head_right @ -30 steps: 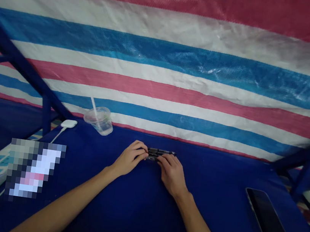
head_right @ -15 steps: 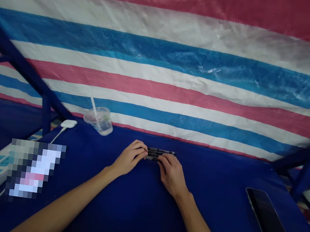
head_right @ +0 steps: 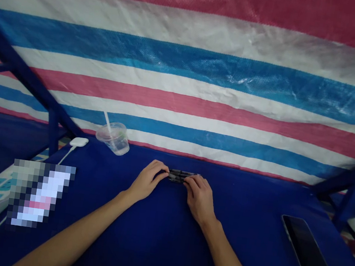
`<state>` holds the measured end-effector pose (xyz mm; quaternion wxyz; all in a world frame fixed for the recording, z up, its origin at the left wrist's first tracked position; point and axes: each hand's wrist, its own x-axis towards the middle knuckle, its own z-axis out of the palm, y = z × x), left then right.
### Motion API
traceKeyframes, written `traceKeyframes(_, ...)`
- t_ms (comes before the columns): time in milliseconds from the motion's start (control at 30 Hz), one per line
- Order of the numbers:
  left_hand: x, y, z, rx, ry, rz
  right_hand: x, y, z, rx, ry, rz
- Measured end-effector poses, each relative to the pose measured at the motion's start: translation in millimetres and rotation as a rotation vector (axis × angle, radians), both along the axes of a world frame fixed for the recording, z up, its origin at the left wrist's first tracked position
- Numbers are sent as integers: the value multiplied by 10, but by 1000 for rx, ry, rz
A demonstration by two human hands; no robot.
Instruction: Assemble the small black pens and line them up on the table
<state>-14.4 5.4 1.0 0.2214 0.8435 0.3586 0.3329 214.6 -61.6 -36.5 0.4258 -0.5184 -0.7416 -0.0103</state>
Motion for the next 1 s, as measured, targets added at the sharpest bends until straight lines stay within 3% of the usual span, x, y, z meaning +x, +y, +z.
traceKeyframes(500, -24, 35, -12, -7, -108, 141, 20, -1, 11, -1, -4, -63)
traceKeyframes(833, -12, 25, -34, -51, -21, 18, 7, 18, -55, -21, 116, 28)
traceKeyframes(1000, 11, -2, -5, -40, 22, -68, 4, 18, -59, 0, 75, 75)
